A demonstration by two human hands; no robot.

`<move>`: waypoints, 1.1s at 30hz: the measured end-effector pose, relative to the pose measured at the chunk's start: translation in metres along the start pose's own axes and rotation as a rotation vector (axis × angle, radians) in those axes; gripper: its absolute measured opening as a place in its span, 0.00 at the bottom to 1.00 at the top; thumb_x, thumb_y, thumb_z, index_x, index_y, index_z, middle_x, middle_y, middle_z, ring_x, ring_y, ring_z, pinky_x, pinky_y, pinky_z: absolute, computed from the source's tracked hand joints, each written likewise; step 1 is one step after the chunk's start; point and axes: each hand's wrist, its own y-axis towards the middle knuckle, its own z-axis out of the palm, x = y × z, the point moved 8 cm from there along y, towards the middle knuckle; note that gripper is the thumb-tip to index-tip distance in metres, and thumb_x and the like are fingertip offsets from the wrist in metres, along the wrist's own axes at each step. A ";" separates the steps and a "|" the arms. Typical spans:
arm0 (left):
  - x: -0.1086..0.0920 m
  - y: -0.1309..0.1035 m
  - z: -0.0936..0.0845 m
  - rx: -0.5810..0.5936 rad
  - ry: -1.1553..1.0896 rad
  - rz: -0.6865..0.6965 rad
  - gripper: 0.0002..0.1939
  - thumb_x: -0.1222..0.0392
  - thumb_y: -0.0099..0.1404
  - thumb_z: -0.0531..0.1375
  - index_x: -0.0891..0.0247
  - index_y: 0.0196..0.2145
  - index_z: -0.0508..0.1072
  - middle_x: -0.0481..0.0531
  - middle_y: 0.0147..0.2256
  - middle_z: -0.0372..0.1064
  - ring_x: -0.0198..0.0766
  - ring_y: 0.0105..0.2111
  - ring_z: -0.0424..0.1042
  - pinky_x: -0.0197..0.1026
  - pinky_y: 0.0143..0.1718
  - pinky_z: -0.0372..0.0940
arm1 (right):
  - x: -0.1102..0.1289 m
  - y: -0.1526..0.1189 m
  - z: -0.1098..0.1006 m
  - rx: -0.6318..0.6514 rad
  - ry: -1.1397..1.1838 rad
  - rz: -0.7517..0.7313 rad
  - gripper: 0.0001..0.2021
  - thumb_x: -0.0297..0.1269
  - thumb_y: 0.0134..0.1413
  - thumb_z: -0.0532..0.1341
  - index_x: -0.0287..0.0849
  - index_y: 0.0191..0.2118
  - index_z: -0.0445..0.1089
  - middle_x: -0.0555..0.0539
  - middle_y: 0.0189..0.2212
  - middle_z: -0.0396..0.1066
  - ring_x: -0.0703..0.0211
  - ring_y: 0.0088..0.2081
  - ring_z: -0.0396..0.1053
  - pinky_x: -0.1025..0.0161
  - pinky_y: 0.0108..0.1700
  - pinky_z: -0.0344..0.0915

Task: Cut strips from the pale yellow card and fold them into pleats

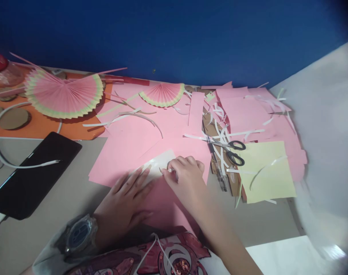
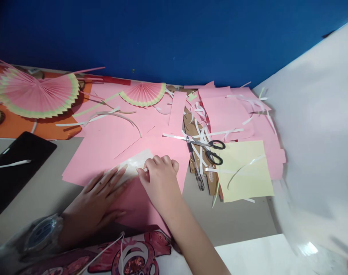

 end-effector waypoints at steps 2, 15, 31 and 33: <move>0.000 0.000 0.000 0.011 -0.007 -0.001 0.33 0.40 0.65 0.50 0.59 0.62 0.56 0.55 0.64 0.48 0.49 0.64 0.47 0.49 0.63 0.35 | 0.000 -0.001 0.001 -0.008 -0.012 -0.003 0.07 0.40 0.56 0.60 0.44 0.29 0.67 0.50 0.30 0.71 0.54 0.37 0.61 0.57 0.40 0.46; 0.001 0.002 0.002 0.013 -0.055 -0.028 0.35 0.40 0.65 0.49 0.66 0.62 0.56 0.58 0.64 0.48 0.46 0.65 0.44 0.48 0.65 0.33 | 0.002 -0.003 0.003 -0.041 -0.002 -0.007 0.09 0.38 0.57 0.58 0.44 0.27 0.66 0.50 0.30 0.69 0.55 0.37 0.60 0.56 0.40 0.47; 0.003 0.002 0.003 0.021 -0.056 -0.020 0.36 0.38 0.64 0.50 0.65 0.61 0.57 0.58 0.64 0.48 0.46 0.65 0.42 0.48 0.65 0.34 | -0.002 -0.001 0.006 -0.067 0.027 -0.044 0.10 0.39 0.59 0.56 0.45 0.27 0.65 0.50 0.30 0.69 0.55 0.36 0.59 0.56 0.40 0.47; 0.002 0.002 0.002 0.020 -0.055 -0.019 0.36 0.37 0.63 0.50 0.65 0.61 0.58 0.57 0.64 0.48 0.46 0.65 0.42 0.48 0.65 0.34 | -0.001 -0.001 0.006 -0.067 0.021 -0.050 0.10 0.39 0.59 0.56 0.45 0.27 0.65 0.49 0.30 0.69 0.55 0.36 0.59 0.55 0.40 0.46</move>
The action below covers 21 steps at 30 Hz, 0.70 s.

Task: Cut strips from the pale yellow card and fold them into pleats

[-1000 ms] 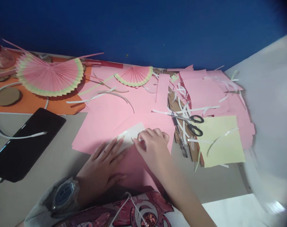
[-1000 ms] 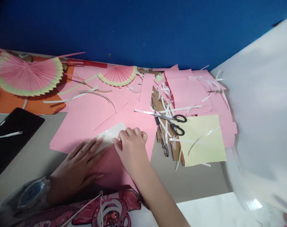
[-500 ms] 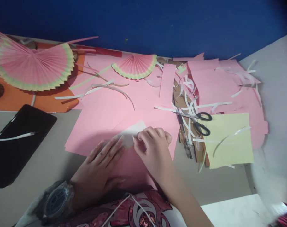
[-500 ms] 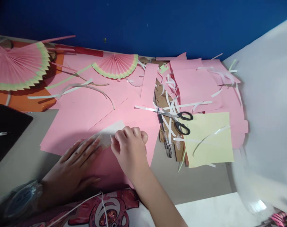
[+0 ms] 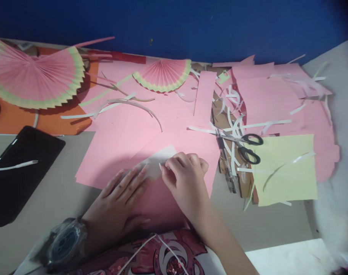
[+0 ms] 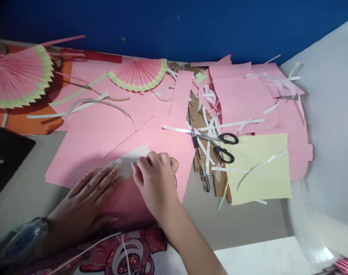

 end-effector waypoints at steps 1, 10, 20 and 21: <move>0.000 0.000 0.000 -0.001 0.001 0.001 0.36 0.37 0.63 0.50 0.64 0.61 0.58 0.57 0.64 0.48 0.46 0.65 0.43 0.48 0.65 0.34 | 0.000 0.000 0.000 -0.002 -0.003 -0.002 0.10 0.39 0.60 0.56 0.45 0.27 0.66 0.49 0.31 0.69 0.55 0.36 0.59 0.55 0.40 0.46; 0.000 0.000 -0.001 -0.009 -0.004 -0.003 0.34 0.38 0.64 0.49 0.64 0.60 0.60 0.57 0.63 0.50 0.46 0.65 0.43 0.48 0.65 0.34 | 0.000 0.000 0.001 -0.010 -0.010 -0.009 0.10 0.39 0.60 0.55 0.45 0.28 0.66 0.49 0.31 0.69 0.55 0.36 0.58 0.55 0.39 0.46; -0.003 0.000 -0.006 -0.018 0.008 -0.019 0.36 0.36 0.63 0.49 0.65 0.59 0.62 0.58 0.62 0.52 0.47 0.64 0.45 0.48 0.65 0.35 | 0.001 0.000 0.001 -0.002 0.005 -0.015 0.10 0.39 0.61 0.55 0.45 0.29 0.65 0.49 0.31 0.68 0.55 0.36 0.58 0.55 0.39 0.47; -0.004 0.000 -0.007 -0.014 0.011 -0.023 0.37 0.35 0.62 0.50 0.66 0.59 0.61 0.59 0.62 0.52 0.48 0.64 0.46 0.49 0.65 0.36 | 0.001 0.000 0.000 0.000 0.007 -0.018 0.10 0.39 0.61 0.55 0.45 0.29 0.65 0.49 0.31 0.68 0.55 0.36 0.58 0.56 0.39 0.47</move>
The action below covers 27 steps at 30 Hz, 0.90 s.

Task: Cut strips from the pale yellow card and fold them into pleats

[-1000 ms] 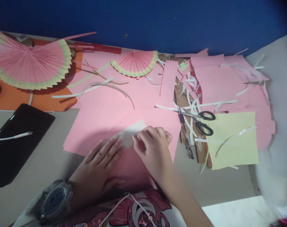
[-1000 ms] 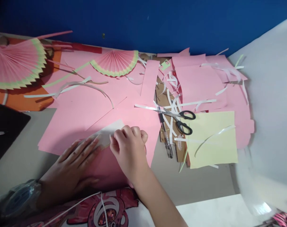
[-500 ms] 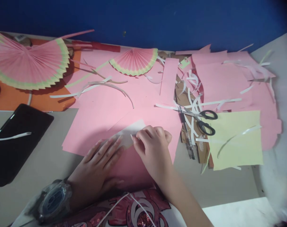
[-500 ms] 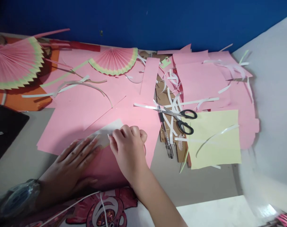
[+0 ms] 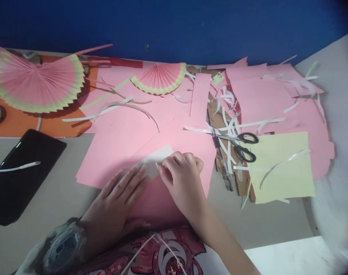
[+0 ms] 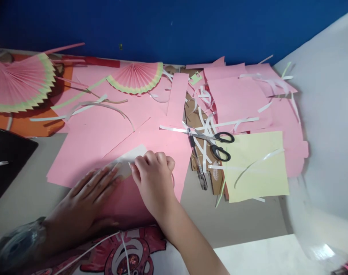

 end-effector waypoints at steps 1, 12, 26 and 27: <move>-0.001 0.001 -0.001 0.003 0.005 0.000 0.38 0.35 0.62 0.50 0.67 0.59 0.61 0.59 0.62 0.52 0.49 0.64 0.47 0.50 0.64 0.37 | 0.000 0.000 0.000 0.003 0.001 -0.002 0.10 0.39 0.61 0.54 0.45 0.29 0.65 0.49 0.32 0.68 0.54 0.36 0.58 0.56 0.39 0.47; -0.007 0.022 -0.007 0.063 0.081 0.057 0.44 0.32 0.62 0.46 0.67 0.64 0.51 0.59 0.63 0.49 0.52 0.63 0.49 0.54 0.63 0.39 | 0.000 0.000 0.001 0.024 -0.003 0.004 0.08 0.39 0.60 0.56 0.45 0.30 0.65 0.50 0.33 0.68 0.55 0.37 0.58 0.57 0.40 0.47; 0.003 0.003 0.008 0.066 0.054 0.067 0.43 0.37 0.64 0.48 0.63 0.66 0.36 0.56 0.64 0.49 0.49 0.64 0.44 0.54 0.64 0.35 | -0.001 0.000 -0.002 0.003 0.023 0.002 0.08 0.37 0.60 0.55 0.45 0.30 0.65 0.51 0.32 0.67 0.56 0.37 0.58 0.57 0.41 0.47; 0.005 -0.001 0.007 0.067 0.052 0.061 0.42 0.38 0.64 0.49 0.62 0.66 0.36 0.55 0.63 0.50 0.48 0.65 0.43 0.54 0.64 0.35 | -0.001 0.000 -0.002 0.002 0.025 0.002 0.08 0.37 0.60 0.56 0.45 0.30 0.65 0.51 0.32 0.67 0.56 0.36 0.58 0.57 0.41 0.47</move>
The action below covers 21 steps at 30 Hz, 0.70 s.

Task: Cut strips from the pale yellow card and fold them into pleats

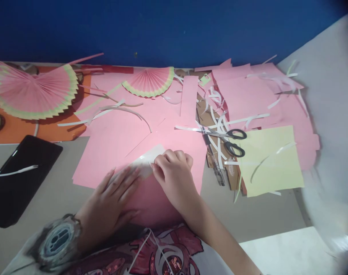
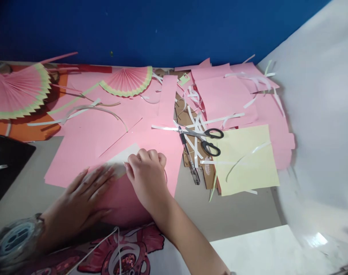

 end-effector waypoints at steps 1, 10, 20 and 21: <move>0.001 -0.004 0.000 0.000 -0.002 -0.007 0.41 0.39 0.65 0.49 0.61 0.66 0.36 0.54 0.63 0.51 0.48 0.65 0.43 0.54 0.64 0.34 | 0.000 0.000 0.000 0.000 0.001 0.000 0.08 0.37 0.60 0.56 0.45 0.30 0.65 0.51 0.32 0.67 0.57 0.36 0.57 0.57 0.41 0.47; 0.014 -0.042 0.001 -0.026 -0.025 -0.103 0.34 0.40 0.63 0.54 0.55 0.63 0.54 0.51 0.59 0.60 0.48 0.64 0.47 0.58 0.64 0.35 | 0.001 -0.002 0.000 -0.048 -0.020 -0.009 0.07 0.36 0.59 0.57 0.44 0.30 0.64 0.51 0.31 0.67 0.57 0.36 0.58 0.57 0.41 0.48; 0.031 -0.072 -0.034 -0.121 -0.111 -0.259 0.33 0.44 0.64 0.54 0.53 0.63 0.50 0.53 0.64 0.48 0.53 0.64 0.45 0.61 0.63 0.36 | 0.003 -0.004 0.000 -0.118 -0.051 -0.033 0.06 0.37 0.59 0.57 0.44 0.30 0.66 0.49 0.31 0.67 0.56 0.36 0.58 0.57 0.42 0.48; 0.030 -0.065 -0.045 -0.140 -0.110 -0.238 0.31 0.49 0.66 0.53 0.52 0.64 0.49 0.51 0.65 0.46 0.53 0.64 0.44 0.63 0.63 0.36 | 0.003 -0.004 0.000 -0.123 -0.060 -0.033 0.07 0.37 0.59 0.56 0.44 0.30 0.66 0.49 0.31 0.67 0.56 0.35 0.58 0.57 0.42 0.48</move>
